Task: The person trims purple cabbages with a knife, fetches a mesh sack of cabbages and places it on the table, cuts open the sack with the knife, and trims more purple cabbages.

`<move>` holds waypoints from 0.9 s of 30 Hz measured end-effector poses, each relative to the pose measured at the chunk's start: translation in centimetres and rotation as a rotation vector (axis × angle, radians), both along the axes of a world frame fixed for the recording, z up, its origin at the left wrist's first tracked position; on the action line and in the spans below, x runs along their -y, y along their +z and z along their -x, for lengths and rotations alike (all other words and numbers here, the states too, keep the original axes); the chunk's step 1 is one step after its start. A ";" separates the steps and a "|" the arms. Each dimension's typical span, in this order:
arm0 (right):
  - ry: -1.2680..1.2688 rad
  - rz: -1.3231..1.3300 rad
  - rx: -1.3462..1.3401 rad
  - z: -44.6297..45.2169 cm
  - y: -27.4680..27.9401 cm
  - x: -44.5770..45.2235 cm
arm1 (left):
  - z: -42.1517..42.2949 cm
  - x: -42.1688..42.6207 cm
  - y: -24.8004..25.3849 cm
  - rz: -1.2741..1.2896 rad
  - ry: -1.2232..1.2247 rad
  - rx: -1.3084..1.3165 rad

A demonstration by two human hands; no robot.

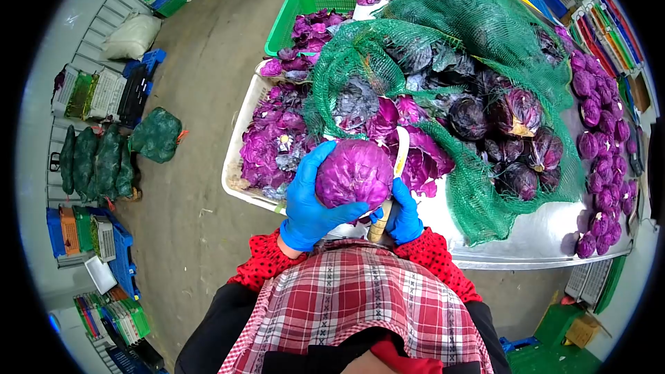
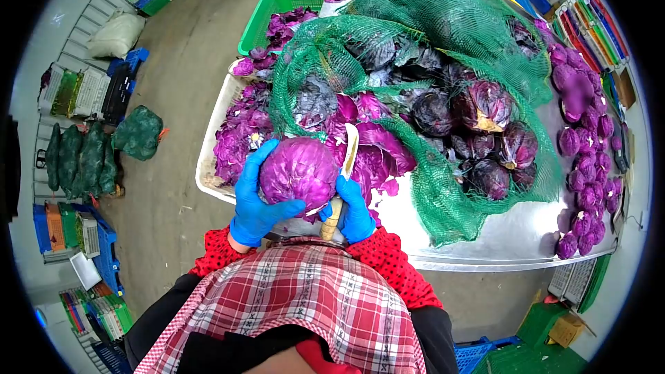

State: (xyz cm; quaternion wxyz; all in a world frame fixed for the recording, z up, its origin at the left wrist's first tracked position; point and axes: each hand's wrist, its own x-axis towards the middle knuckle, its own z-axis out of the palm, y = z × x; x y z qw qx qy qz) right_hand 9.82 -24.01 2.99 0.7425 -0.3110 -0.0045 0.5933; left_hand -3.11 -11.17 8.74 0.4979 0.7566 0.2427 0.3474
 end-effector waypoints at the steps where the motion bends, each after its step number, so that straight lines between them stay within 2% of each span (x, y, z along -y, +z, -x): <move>1: -0.004 -0.006 0.006 0.0 -0.5 -0.1 | 0.1 0.1 0.0 -0.067 -0.023 -0.040; 3: -0.001 -0.013 0.011 0.0 -1.0 -0.3 | 0.1 0.3 0.0 -0.132 -0.047 -0.083; 5: 0.006 -0.016 0.010 0.1 -0.6 -0.3 | 0.0 0.6 0.2 0.044 -0.057 -0.023; 8: 0.042 0.077 -0.081 0.1 0.3 -0.4 | 0.4 0.5 -0.4 0.056 -0.040 -0.053; 10: 0.146 -0.026 0.027 -0.1 -1.5 0.0 | 0.8 0.3 -0.9 0.112 -0.031 -0.069; 14: 0.155 0.077 0.071 0.1 -3.5 0.5 | 1.5 0.3 -1.9 0.239 0.013 -0.106; 16: 0.136 0.102 0.051 0.2 -2.7 0.4 | 1.5 0.2 -2.6 0.273 0.049 -0.087; 18: 0.203 0.221 0.332 -0.2 -1.7 0.5 | 2.0 -0.6 -4.5 0.757 0.177 -0.039; 19: 0.220 0.313 0.416 0.1 -0.8 0.1 | 2.4 -0.9 -4.1 0.990 0.163 -0.141; 20: 0.299 0.315 0.550 0.1 -1.9 0.2 | 2.6 -0.8 -5.2 1.082 0.234 -0.161; 22: 0.388 0.453 0.574 0.5 -3.3 -0.1 | 3.4 -1.6 -6.4 1.184 0.134 -0.294; 23: 0.384 0.458 0.571 0.6 -4.4 -0.2 | 3.6 -1.3 -7.5 1.187 0.129 -0.299; 25: 0.212 0.439 0.580 0.8 -6.0 -0.4 | 3.8 -0.3 -8.7 0.531 0.064 -0.415; 26: 0.214 0.449 0.578 0.7 -6.7 -0.3 | 3.8 0.1 -9.2 0.541 0.061 -0.417; 27: 0.120 0.444 0.993 0.6 -6.8 -0.6 | 3.2 0.4 -8.7 0.303 0.096 -0.377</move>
